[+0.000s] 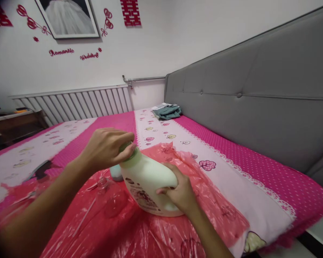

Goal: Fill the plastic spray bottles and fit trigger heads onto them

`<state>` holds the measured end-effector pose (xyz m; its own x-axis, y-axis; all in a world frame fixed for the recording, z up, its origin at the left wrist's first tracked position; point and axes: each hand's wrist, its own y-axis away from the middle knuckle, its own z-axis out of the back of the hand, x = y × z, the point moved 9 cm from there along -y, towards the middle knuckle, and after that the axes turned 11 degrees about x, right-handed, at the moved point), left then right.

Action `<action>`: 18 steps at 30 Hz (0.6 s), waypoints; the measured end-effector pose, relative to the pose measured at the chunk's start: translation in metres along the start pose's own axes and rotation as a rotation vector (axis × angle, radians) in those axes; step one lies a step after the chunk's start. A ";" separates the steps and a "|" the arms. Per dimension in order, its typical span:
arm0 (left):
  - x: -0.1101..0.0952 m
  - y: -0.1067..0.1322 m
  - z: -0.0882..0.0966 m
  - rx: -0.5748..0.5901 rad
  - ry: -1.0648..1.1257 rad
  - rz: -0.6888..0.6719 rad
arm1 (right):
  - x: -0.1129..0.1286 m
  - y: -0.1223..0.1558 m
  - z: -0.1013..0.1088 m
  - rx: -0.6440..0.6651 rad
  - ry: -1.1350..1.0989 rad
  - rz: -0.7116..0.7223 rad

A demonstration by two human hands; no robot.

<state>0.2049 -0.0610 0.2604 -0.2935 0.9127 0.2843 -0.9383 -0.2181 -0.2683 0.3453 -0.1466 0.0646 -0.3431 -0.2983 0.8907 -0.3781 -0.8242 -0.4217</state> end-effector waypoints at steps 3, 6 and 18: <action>0.001 -0.010 -0.002 0.047 -0.036 0.049 | -0.002 0.000 0.003 -0.033 0.015 -0.017; 0.002 -0.010 -0.004 0.060 -0.066 0.175 | 0.000 0.002 0.001 -0.045 0.030 -0.031; 0.006 0.006 -0.002 0.163 0.115 0.290 | 0.007 0.007 -0.004 0.017 0.048 -0.033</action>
<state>0.1978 -0.0564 0.2581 -0.5379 0.8358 0.1097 -0.8387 -0.5176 -0.1692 0.3364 -0.1525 0.0671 -0.3720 -0.2475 0.8946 -0.3757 -0.8412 -0.3889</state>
